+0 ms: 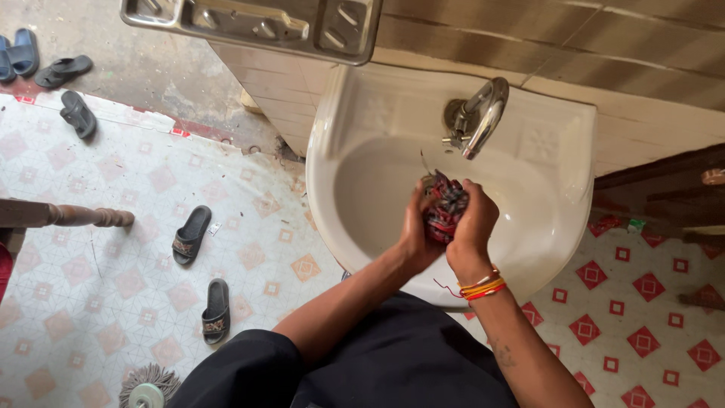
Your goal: The person cleans a sink and its pedestal by hand with a cloth under running water.
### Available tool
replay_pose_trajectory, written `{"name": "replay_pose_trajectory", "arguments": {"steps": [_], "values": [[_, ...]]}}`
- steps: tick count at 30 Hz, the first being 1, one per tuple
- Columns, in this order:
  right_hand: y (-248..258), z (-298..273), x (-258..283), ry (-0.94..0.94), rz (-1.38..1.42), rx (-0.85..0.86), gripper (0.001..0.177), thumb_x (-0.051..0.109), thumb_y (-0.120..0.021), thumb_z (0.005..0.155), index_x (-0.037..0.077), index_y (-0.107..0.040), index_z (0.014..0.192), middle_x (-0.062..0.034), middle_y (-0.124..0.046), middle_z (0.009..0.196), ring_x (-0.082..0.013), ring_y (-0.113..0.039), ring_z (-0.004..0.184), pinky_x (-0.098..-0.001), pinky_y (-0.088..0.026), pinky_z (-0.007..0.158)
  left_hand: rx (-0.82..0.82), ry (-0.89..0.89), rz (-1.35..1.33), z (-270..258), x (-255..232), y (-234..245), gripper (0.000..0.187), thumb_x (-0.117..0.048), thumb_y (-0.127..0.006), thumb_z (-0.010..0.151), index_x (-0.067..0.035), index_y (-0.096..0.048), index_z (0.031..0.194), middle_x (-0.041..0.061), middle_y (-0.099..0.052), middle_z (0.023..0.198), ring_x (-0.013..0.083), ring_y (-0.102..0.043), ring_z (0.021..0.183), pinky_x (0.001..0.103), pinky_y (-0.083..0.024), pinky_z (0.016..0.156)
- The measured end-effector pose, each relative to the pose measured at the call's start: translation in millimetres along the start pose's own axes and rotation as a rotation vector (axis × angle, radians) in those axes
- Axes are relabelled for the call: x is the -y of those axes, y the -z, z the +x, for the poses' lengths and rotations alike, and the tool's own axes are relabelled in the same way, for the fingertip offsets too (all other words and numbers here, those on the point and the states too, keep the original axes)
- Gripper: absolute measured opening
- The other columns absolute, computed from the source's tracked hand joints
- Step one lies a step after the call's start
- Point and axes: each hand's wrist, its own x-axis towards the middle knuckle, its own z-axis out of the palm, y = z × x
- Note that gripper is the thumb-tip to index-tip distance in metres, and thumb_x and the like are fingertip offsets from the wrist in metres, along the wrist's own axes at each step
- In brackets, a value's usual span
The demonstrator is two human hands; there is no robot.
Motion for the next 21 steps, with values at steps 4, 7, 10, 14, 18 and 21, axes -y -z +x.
{"name": "replay_pose_trajectory", "arguments": {"steps": [4, 7, 10, 14, 18, 21], "values": [[4, -22, 3, 0.298, -0.646, 0.07, 0.03, 0.032, -0.059, 0.103, 0.006, -0.062, 0.088, -0.0062, -0.066, 0.086, -0.0206, -0.059, 0.081, -0.0347, -0.051, 0.075, -0.003, -0.1, 0.105, 9, -6, -2, 0.048, -0.046, -0.051, 0.099, -0.015, -0.059, 0.135, 0.004, -0.071, 0.123, 0.0231, -0.066, 0.112, 0.043, -0.051, 0.102], [0, -28, 14, 0.862, -1.16, 0.08, 0.022, 0.026, -0.064, 0.097, 0.004, -0.065, 0.101, -0.0162, -0.063, 0.131, -0.0349, -0.054, 0.12, -0.0468, -0.046, 0.1, 0.16, -0.009, 0.08, 10, 0, 0, 0.039, -0.031, -0.051, 0.108, -0.014, -0.062, 0.142, 0.007, -0.068, 0.12, 0.021, -0.062, 0.109, 0.039, -0.051, 0.101], [0, -26, 24, 0.926, -1.122, 0.005, 0.037, 0.029, -0.068, 0.103, 0.002, -0.052, 0.123, -0.0306, -0.026, 0.164, -0.0444, -0.03, 0.151, -0.0576, -0.03, 0.116, 0.306, -0.009, 0.007, 1, 2, -17, 0.032, -0.026, -0.052, 0.116, -0.004, -0.063, 0.138, 0.009, -0.067, 0.112, 0.0224, -0.063, 0.104, 0.039, -0.053, 0.097], [3, -26, 24, 0.842, -1.178, -0.135, 0.06, 0.032, -0.068, 0.106, 0.001, -0.041, 0.149, -0.0301, -0.024, 0.166, -0.0467, -0.027, 0.153, -0.0592, -0.026, 0.118, -0.035, -0.033, 0.231, -15, 6, -47, 0.029, -0.023, -0.046, 0.099, -0.01, -0.065, 0.117, 0.001, -0.073, 0.114, 0.0175, -0.066, 0.101, 0.033, -0.055, 0.093], [8, -20, 21, 0.796, -1.065, -0.039, 0.056, 0.039, -0.062, 0.107, 0.002, -0.047, 0.147, -0.0204, -0.041, 0.161, -0.0398, -0.039, 0.152, -0.0486, -0.036, 0.122, -0.155, -0.188, 0.376, -4, 18, -48, 0.033, -0.034, -0.057, 0.102, -0.003, -0.064, 0.092, 0.007, -0.067, 0.082, 0.0169, -0.063, 0.076, 0.032, -0.053, 0.072], [9, -19, 21, 0.165, -0.49, 0.18, 0.061, 0.049, -0.056, 0.099, 0.008, -0.047, 0.144, -0.0143, -0.047, 0.151, -0.03, -0.046, 0.14, -0.0389, -0.038, 0.112, -0.218, -0.448, 0.826, 5, 22, -43, 0.057, -0.046, -0.061, 0.11, -0.001, -0.052, 0.076, 0.001, -0.052, 0.068, 0.0119, -0.046, 0.062, 0.032, -0.04, 0.053]]}}
